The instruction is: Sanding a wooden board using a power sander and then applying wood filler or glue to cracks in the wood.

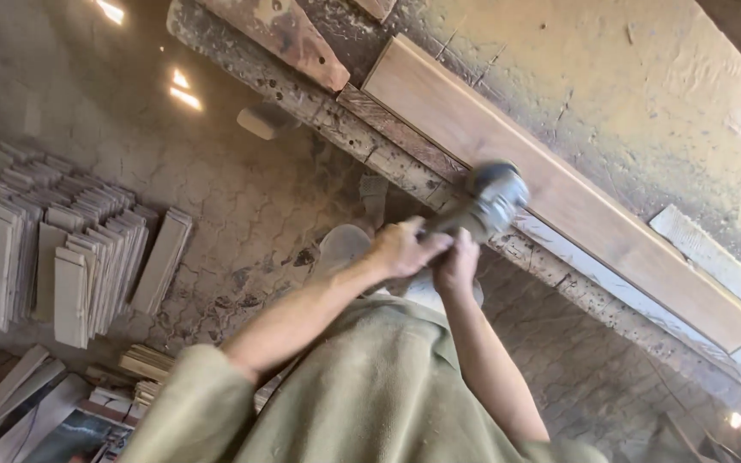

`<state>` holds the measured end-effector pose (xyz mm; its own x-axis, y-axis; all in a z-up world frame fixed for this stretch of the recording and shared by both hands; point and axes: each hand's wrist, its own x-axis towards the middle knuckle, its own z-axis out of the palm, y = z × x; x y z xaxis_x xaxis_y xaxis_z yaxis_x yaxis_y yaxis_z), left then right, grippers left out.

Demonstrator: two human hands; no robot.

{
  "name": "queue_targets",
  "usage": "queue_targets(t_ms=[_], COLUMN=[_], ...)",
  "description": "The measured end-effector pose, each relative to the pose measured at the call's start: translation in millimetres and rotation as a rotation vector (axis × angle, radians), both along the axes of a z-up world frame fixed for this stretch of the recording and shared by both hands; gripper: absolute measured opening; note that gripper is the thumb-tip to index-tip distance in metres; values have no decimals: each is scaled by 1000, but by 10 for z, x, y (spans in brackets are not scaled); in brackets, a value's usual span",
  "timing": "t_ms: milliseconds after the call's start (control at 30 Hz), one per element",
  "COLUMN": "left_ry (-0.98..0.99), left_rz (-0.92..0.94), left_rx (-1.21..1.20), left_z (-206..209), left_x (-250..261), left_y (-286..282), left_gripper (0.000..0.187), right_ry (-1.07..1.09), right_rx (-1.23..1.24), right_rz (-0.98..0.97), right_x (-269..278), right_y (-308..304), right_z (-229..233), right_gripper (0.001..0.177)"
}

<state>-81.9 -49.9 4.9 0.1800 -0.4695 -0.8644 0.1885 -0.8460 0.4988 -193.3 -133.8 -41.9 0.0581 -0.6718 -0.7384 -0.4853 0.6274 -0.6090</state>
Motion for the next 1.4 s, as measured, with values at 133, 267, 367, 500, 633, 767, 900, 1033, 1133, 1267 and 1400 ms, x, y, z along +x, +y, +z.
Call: queue_targets(t_ms=[133,267,367,500,633,767,900,1033,1133,1267,1400], left_ry=[-151,-302,-319,-383,-388,-340,-342,-321,-176,-22,79], left_rz=[208,605,639,449,394,216,29,-262,-64,-486,-518], left_rx=[24,-124,-96,-18,-81,-4,-16,81,-37,-76,-83], left_z=[-260,-276,-81,-210,-219,-142,-52,-111,227,191,167], left_x=[377,630,602,120,-664,-1462,-2379,-3419,-4148,-4622,-4749], left_y=[469,833,786,697,367,-226,-1012,-1931,-2765,-3496,-3936], left_gripper=[76,55,63,64,49,65,62,68,63,72,83], right_ry=[-277,-683,-657,-551,-436,-421,-437,-439,-241,-251,-506], right_rx=[-212,-83,-36,-61,-19,80,9,-108,-22,-427,-265], right_rz=[443,497,538,565,431,352,144,-34,-154,-59,-399], right_x=[914,1327,1265,668,-235,-1217,-2362,-3503,-4393,-5198,-5769], right_y=[300,542,511,315,-15,-549,-1003,-1638,-2208,-2708,-3168], right_z=[115,-289,-358,-333,-279,-210,-310,-317,-369,-199,-795], right_gripper=[37,30,41,44,41,53,43,36,56,36,57])
